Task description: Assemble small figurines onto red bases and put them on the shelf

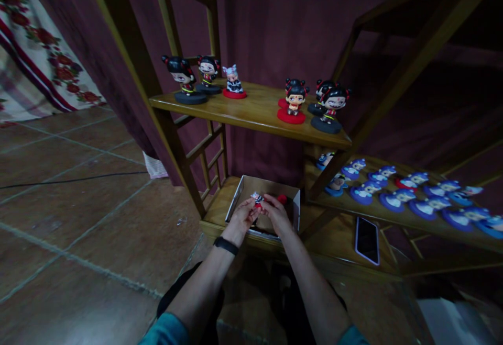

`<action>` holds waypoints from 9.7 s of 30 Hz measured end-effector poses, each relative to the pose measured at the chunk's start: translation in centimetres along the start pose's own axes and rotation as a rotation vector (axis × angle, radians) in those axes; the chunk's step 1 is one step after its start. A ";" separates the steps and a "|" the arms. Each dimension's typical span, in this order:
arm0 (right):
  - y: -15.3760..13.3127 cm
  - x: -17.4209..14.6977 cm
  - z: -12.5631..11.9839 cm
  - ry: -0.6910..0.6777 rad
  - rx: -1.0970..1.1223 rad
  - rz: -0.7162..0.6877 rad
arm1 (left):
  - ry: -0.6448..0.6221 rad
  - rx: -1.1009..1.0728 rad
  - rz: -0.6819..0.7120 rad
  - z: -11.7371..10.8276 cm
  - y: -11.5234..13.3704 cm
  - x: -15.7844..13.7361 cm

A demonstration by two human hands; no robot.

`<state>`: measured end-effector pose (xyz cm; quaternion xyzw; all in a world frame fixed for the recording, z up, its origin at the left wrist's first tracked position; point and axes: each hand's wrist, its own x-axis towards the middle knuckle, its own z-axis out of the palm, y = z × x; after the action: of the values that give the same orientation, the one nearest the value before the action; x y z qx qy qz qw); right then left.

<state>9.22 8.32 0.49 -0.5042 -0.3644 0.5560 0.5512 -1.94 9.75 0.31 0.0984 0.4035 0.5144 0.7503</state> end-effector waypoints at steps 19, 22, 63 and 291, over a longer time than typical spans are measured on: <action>1.0 1.6 -1.1 -0.029 -0.114 -0.115 | -0.002 0.256 0.090 0.4 0.9 -0.9; 0.4 1.3 -0.8 -0.030 -0.122 -0.142 | 0.009 0.216 0.100 0.4 0.8 -0.7; 0.2 1.9 -2.1 -0.030 -0.218 -0.070 | -0.026 0.289 -0.005 0.2 1.0 -0.9; 0.5 -0.6 2.0 -0.181 -0.009 0.000 | -0.050 0.321 0.121 -1.9 3.0 -0.9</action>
<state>7.07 7.93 0.52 -0.4543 -0.4155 0.5975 0.5137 -5.46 9.81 1.18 0.2539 0.4549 0.4847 0.7026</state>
